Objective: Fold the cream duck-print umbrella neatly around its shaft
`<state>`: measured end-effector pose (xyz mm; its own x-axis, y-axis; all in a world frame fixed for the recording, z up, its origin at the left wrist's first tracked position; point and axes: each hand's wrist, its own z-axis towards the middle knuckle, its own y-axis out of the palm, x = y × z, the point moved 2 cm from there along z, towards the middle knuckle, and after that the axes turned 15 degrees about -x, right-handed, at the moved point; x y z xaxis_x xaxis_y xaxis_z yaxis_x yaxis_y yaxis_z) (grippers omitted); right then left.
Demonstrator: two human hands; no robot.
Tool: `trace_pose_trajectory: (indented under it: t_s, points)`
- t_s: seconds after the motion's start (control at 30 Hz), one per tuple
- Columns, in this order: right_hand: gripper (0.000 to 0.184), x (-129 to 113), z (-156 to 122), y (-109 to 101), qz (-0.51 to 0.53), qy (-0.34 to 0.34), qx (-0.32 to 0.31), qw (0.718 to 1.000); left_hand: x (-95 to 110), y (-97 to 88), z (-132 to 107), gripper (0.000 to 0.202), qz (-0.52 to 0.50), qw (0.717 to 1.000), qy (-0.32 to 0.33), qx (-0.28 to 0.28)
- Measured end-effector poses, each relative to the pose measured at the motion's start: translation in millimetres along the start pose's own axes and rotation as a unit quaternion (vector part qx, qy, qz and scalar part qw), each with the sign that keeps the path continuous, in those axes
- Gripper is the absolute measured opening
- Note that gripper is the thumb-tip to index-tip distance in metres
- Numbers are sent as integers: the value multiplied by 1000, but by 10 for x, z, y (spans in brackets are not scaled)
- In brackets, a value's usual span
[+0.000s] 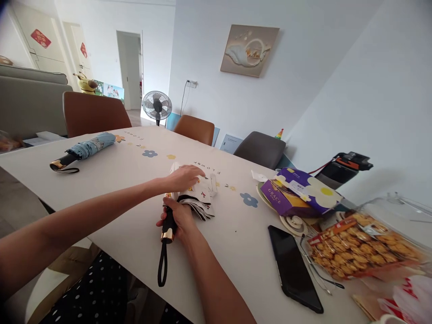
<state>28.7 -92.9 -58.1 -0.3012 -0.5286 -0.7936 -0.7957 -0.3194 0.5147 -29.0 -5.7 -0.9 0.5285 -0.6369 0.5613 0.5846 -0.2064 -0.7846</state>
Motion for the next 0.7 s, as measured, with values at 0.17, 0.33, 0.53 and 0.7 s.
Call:
trace_pose_trajectory:
  t_s: [0.17, 0.33, 0.53, 0.7]
  points:
    - [18, -6, -24, -29, -9, -19, -20, 1000, 149, 291, 425, 30, 22, 979, 28, -203]
    - [19, 10, 3, -64, -6, -5, -30, 1000, 115, 379, 543, 29, 3, 985, 27, -170]
    - [23, -19, -36, -36, -6, -2, -13, 1000, 164, 261, 459, 16, 89, 968, 51, -230]
    - [24, -54, -47, -10, 13, -2, -6, 1000, 235, -241, 142, 19, 67, 998, -5, -7]
